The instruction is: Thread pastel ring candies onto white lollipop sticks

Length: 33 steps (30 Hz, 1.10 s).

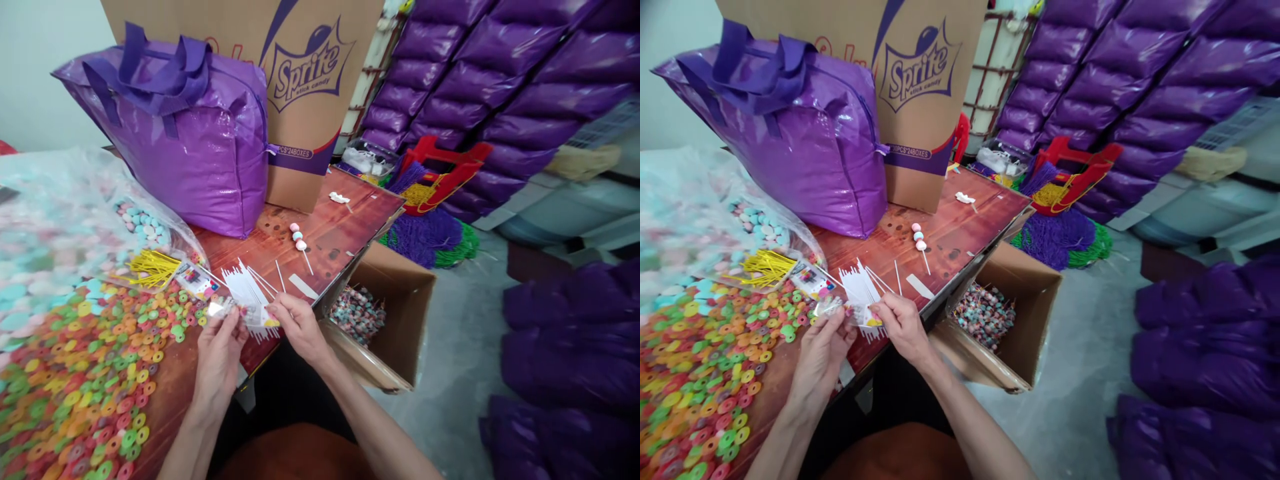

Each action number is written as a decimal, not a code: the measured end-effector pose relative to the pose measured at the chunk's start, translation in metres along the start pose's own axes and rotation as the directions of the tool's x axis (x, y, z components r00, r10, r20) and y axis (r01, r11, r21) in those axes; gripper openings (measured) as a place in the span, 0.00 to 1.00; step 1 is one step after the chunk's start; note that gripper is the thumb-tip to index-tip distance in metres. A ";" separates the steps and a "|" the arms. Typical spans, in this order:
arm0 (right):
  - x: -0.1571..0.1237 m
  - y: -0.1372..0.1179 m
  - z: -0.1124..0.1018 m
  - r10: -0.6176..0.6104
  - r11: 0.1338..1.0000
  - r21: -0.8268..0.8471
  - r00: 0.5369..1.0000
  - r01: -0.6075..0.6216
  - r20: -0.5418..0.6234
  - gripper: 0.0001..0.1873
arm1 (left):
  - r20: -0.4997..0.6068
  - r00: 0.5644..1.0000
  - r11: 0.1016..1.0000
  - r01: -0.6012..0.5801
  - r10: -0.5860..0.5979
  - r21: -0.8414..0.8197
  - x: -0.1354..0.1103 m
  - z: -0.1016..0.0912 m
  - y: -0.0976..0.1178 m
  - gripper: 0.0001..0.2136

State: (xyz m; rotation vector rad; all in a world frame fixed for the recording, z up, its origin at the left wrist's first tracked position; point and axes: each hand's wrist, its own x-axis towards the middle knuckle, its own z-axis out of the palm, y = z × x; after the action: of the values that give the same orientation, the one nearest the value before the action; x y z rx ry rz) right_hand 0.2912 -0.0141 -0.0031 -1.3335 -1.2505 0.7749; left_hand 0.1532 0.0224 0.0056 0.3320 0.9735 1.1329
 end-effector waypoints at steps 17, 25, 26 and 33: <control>0.093 0.060 -0.069 0.115 0.632 -0.648 0.879 -0.425 -0.463 0.04 | -0.119 0.985 0.982 -0.137 0.122 -0.126 0.024 -0.007 0.009 0.13; 0.019 0.024 -0.047 0.078 0.982 -0.139 0.943 -0.128 -0.323 0.11 | -0.203 0.965 0.971 -0.194 0.164 -0.138 0.031 -0.012 0.018 0.11; 0.007 0.016 -0.043 0.087 0.990 -0.081 0.953 -0.115 -0.292 0.11 | -0.212 0.961 0.968 -0.209 0.178 -0.136 0.033 -0.013 0.019 0.11; -0.035 -0.012 -0.028 -0.103 0.987 -0.143 0.975 0.075 -0.199 0.08 | -0.237 0.937 0.950 -0.290 0.257 -0.119 0.034 -0.017 0.022 0.16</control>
State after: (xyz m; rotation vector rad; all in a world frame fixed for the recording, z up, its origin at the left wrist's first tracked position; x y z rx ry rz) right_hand 0.3065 -0.0565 0.0059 -1.4172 -1.2048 0.4822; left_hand 0.1292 0.0571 -0.0054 0.2260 1.0472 1.5161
